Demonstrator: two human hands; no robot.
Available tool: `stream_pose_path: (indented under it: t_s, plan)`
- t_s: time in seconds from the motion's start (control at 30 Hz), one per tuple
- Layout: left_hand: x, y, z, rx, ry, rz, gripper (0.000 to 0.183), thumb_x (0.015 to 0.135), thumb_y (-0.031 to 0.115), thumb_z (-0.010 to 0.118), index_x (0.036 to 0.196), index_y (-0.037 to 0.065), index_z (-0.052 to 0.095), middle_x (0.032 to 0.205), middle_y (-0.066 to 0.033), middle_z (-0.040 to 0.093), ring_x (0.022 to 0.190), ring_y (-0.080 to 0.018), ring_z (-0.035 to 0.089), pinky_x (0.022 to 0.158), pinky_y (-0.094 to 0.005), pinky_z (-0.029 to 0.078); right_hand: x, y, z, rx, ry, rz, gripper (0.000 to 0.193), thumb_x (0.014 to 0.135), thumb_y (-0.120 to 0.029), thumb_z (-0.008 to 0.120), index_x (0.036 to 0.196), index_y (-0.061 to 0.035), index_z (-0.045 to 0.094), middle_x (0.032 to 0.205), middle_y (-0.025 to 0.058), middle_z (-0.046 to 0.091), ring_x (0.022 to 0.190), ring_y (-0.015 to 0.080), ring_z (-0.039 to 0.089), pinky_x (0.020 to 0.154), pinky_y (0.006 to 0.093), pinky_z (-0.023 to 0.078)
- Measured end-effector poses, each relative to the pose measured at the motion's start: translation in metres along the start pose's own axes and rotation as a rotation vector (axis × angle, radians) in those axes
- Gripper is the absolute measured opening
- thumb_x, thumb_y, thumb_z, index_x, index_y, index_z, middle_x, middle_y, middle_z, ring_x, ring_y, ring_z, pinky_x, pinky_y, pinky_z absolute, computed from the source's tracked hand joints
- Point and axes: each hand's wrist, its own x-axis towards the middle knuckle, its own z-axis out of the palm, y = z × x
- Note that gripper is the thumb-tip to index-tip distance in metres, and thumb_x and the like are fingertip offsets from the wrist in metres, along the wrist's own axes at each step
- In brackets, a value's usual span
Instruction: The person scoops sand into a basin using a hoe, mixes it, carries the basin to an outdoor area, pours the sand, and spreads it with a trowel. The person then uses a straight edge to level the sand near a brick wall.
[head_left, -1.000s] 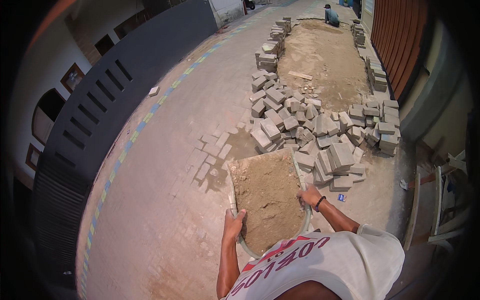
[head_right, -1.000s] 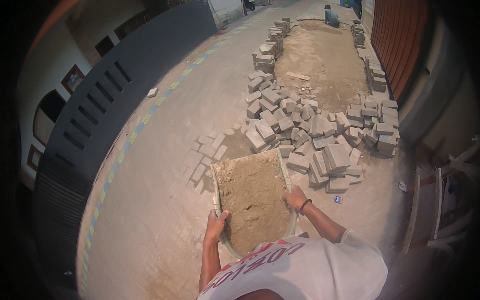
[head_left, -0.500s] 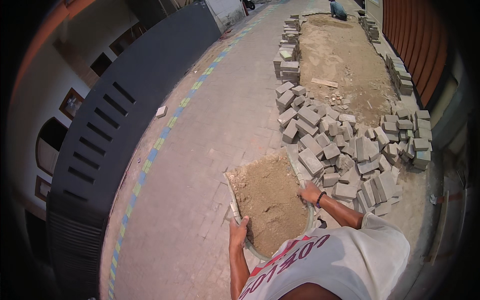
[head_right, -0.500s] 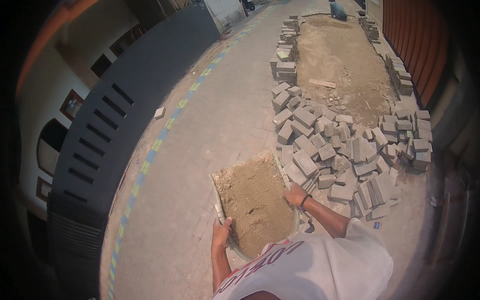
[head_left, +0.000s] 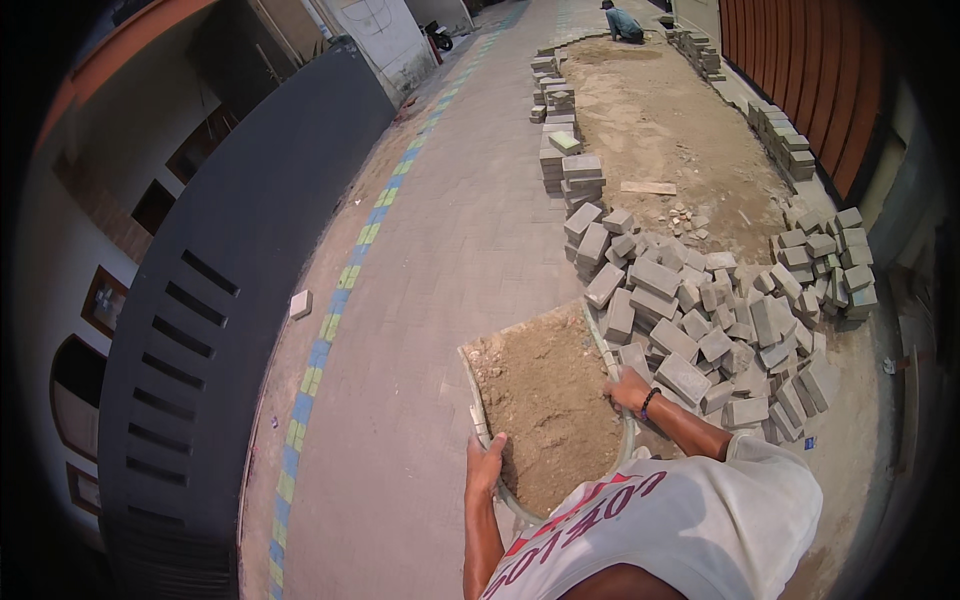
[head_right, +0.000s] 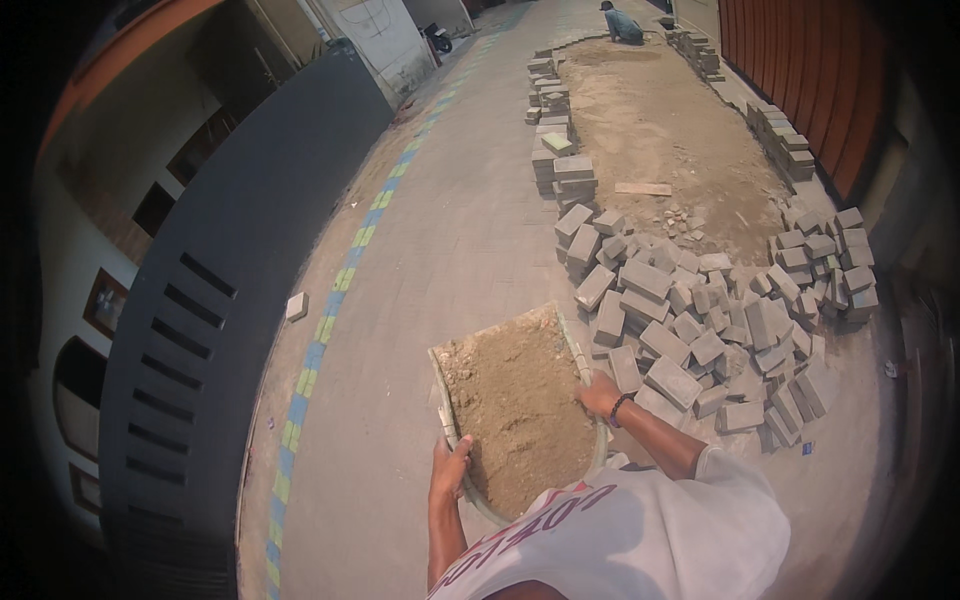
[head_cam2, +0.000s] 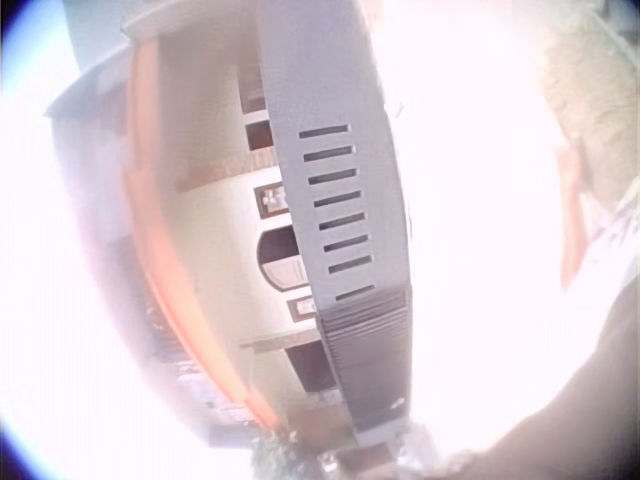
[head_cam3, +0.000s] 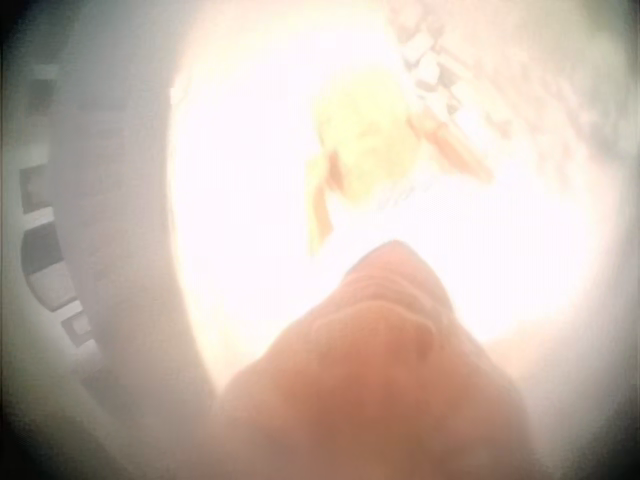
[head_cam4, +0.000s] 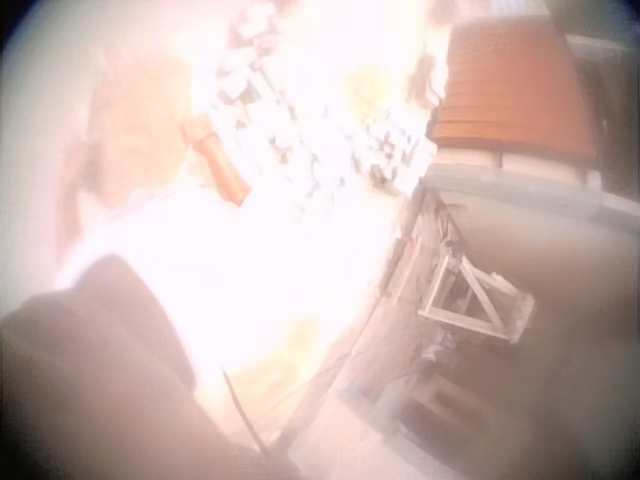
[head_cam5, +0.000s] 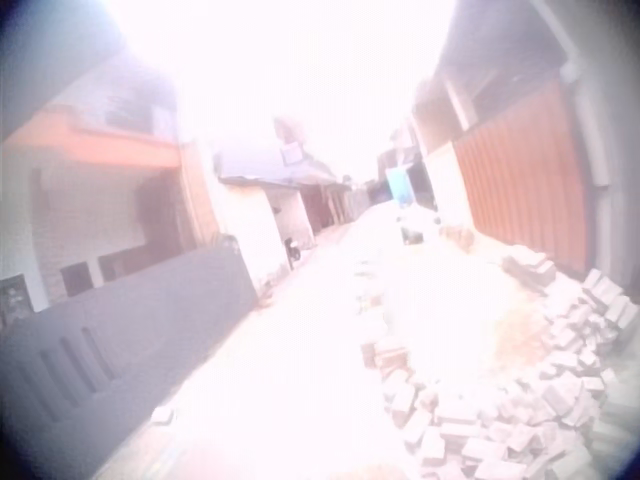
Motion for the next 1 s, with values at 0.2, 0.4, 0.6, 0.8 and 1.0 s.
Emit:
stream_pose_path:
  t_s: [0.2,0.4,0.6,0.8,1.0]
  plan:
    - [0.124,0.072,-0.032,-0.014,-0.167,-0.015,0.036,0.085,0.018,0.060,0.113,0.000,0.048,0.088,-0.0031,0.053,0.066,-0.0079,0.044,0.057,-0.0238,0.039,0.078,-0.068,0.035,0.063,0.152,0.042,0.014,0.078,-0.009,0.057,0.083,0.0030,0.053,0.061,0.0078,0.054,0.046,0.0165,0.052,0.042,0.0313,0.042]
    - [0.276,0.102,-0.040,0.079,-0.250,-0.023,0.034,0.085,0.017,0.060,0.111,-0.002,0.047,0.091,-0.0075,0.053,0.074,-0.0133,0.047,0.065,-0.0281,0.041,0.197,-0.113,0.052,0.026,0.255,0.171,0.030,0.075,-0.016,0.060,0.093,0.0082,0.054,0.072,0.0151,0.062,0.057,0.0223,0.061,0.050,0.0350,0.047]
    - [0.439,0.148,-0.040,0.161,-0.247,-0.051,0.038,0.085,0.015,0.059,0.113,-0.005,0.046,0.098,-0.0115,0.055,0.082,-0.0178,0.051,0.074,-0.0313,0.043,0.353,-0.184,0.049,0.033,0.232,0.139,0.036,0.075,-0.020,0.060,0.096,0.0086,0.054,0.080,0.0211,0.063,0.067,0.0268,0.064,0.061,0.0378,0.049]
    - [0.549,0.243,-0.011,0.104,-0.323,0.037,0.031,0.084,0.018,0.061,0.107,-0.001,0.050,0.085,-0.0027,0.053,0.065,-0.0089,0.044,0.058,-0.0248,0.040,0.458,-0.235,0.022,0.043,0.365,0.079,0.027,0.074,-0.015,0.060,0.091,0.0056,0.055,0.072,0.0152,0.060,0.061,0.0223,0.059,0.055,0.0349,0.046]
    - [0.686,0.293,0.010,0.193,-0.404,-0.008,0.042,0.085,0.016,0.060,0.117,-0.006,0.043,0.107,-0.0157,0.055,0.097,-0.0210,0.053,0.084,-0.0347,0.043,0.534,-0.331,0.013,0.160,0.454,0.153,0.026,0.073,-0.016,0.060,0.088,0.0051,0.059,0.067,0.0128,0.061,0.057,0.0207,0.060,0.053,0.0337,0.046]
